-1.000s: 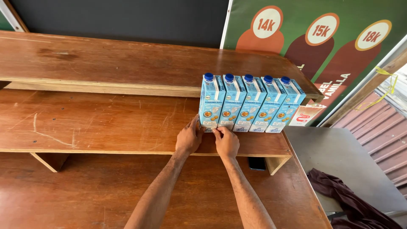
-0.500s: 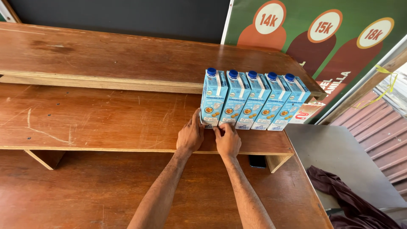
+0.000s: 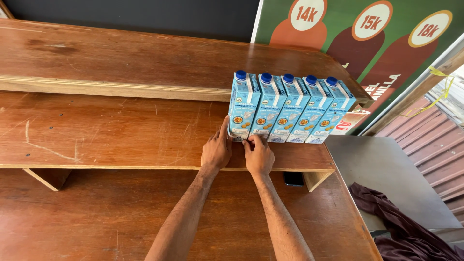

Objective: Cleaning a milk carton with a cloth and placing it on a shelf.

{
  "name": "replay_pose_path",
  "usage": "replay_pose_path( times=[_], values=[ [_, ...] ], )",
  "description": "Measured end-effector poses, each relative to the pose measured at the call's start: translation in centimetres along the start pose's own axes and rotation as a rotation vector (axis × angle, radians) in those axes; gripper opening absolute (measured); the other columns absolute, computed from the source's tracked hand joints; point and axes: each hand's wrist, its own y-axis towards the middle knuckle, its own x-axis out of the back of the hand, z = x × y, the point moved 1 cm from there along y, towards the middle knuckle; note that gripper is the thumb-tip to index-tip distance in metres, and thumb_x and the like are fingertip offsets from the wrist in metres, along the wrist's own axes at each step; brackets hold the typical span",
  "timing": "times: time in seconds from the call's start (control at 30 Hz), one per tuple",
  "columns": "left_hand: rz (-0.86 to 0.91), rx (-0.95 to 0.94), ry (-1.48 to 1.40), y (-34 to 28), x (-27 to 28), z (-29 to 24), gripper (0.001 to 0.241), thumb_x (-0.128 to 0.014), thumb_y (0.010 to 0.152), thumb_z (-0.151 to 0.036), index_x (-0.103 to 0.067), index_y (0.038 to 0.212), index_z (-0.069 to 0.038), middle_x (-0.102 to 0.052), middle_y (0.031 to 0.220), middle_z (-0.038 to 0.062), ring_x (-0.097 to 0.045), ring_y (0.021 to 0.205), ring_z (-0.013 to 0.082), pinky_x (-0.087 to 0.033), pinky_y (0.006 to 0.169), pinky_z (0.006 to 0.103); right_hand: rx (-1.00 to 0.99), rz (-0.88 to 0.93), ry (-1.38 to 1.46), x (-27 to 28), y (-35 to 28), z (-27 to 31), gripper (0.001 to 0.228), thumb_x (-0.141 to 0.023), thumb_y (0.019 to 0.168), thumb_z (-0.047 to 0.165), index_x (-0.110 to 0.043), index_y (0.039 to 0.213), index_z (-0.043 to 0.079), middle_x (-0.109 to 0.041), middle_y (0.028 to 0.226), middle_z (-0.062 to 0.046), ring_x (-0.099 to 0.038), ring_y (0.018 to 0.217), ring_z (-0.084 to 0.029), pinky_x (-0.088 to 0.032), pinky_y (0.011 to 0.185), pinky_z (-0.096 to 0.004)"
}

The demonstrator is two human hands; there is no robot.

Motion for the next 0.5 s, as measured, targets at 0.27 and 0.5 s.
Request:
replay_pose_path(
  times=[0.27, 0.5],
  values=[
    [-0.008, 0.013, 0.032, 0.07, -0.31, -0.02, 0.065, -0.042, 0.108, -0.028, -0.009, 0.165, -0.026, -0.057, 0.145, 0.019, -0.059, 0.130, 0.0389, -0.052, 0.107, 0.0525, 0.014, -0.036, -0.042, -0.98, -0.14, -0.29, 0.018, -0.075, 0.087, 0.044, -0.068, 0.093, 0.028, -0.069, 0.093, 0.003, -0.074, 0.087, -0.028, -0.062, 0.075, -0.045],
    [0.007, 0.000, 0.066, 0.16, -0.65, 0.25, 0.066, -0.039, 0.109, -0.029, -0.006, 0.165, -0.025, -0.059, 0.143, 0.017, -0.059, 0.130, 0.0389, -0.052, 0.106, 0.0538, 0.020, -0.046, -0.030, -0.30, -0.47, 0.09, 0.016, -0.075, 0.086, 0.044, -0.070, 0.093, 0.029, -0.068, 0.093, 0.005, -0.074, 0.089, -0.026, -0.062, 0.076, -0.043]
  ],
)
